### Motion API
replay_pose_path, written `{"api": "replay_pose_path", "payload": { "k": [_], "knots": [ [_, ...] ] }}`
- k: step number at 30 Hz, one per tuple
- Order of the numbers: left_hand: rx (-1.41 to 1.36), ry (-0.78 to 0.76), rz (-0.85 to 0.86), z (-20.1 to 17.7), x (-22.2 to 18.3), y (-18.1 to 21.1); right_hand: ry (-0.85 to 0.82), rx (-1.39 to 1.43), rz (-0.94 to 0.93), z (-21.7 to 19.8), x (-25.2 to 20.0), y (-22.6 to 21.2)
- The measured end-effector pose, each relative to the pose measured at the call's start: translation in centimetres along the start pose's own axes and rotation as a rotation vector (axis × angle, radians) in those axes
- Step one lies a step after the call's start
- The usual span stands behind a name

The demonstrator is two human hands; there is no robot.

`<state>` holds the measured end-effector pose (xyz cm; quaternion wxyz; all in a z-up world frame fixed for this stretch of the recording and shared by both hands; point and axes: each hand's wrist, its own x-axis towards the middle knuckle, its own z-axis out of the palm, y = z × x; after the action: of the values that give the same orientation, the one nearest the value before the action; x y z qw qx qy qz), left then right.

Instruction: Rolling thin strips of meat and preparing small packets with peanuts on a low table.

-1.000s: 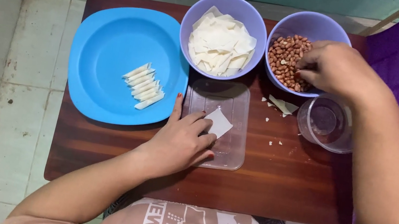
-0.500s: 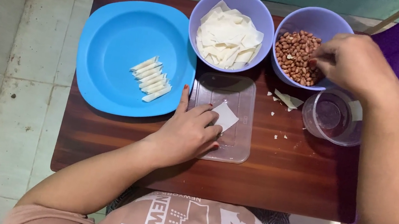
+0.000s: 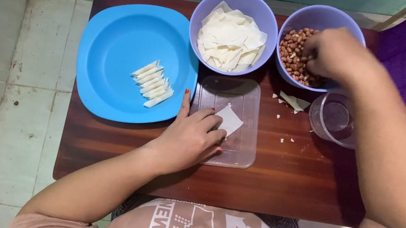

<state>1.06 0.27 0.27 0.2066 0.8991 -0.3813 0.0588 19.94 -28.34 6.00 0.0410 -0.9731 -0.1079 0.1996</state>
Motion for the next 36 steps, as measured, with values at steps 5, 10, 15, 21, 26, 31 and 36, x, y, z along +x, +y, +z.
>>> {"api": "replay_pose_path", "payload": {
  "k": [5, 10, 15, 21, 26, 31, 36],
  "knots": [
    [0.0, 0.016, -0.001, -0.2, 0.0, 0.1, 0.11, 0.211, -0.076, -3.3, -1.6, 0.9],
    [0.002, 0.01, -0.005, -0.2, 0.0, 0.1, 0.147, 0.299, -0.099, -3.6, -2.3, 1.8],
    [-0.007, -0.001, -0.007, -0.3, 0.1, 0.1, -0.033, -0.09, -0.001, -0.2, -0.9, 1.5],
    [-0.018, 0.0, -0.011, -0.5, 0.1, 0.1, 0.024, -0.049, 0.008, 3.1, 1.9, 2.3],
    [-0.02, -0.004, -0.005, -0.5, 0.1, 0.1, 0.013, 0.045, -0.011, 0.9, 1.5, 2.4],
    [-0.012, -0.005, -0.007, -0.4, 0.1, 0.1, 0.029, 0.152, 0.072, -3.0, -0.9, -0.1],
    [-0.019, -0.008, -0.005, -0.4, 0.1, 0.0, 0.219, 0.413, -0.116, -4.6, -2.3, -1.4]
  ]
}}
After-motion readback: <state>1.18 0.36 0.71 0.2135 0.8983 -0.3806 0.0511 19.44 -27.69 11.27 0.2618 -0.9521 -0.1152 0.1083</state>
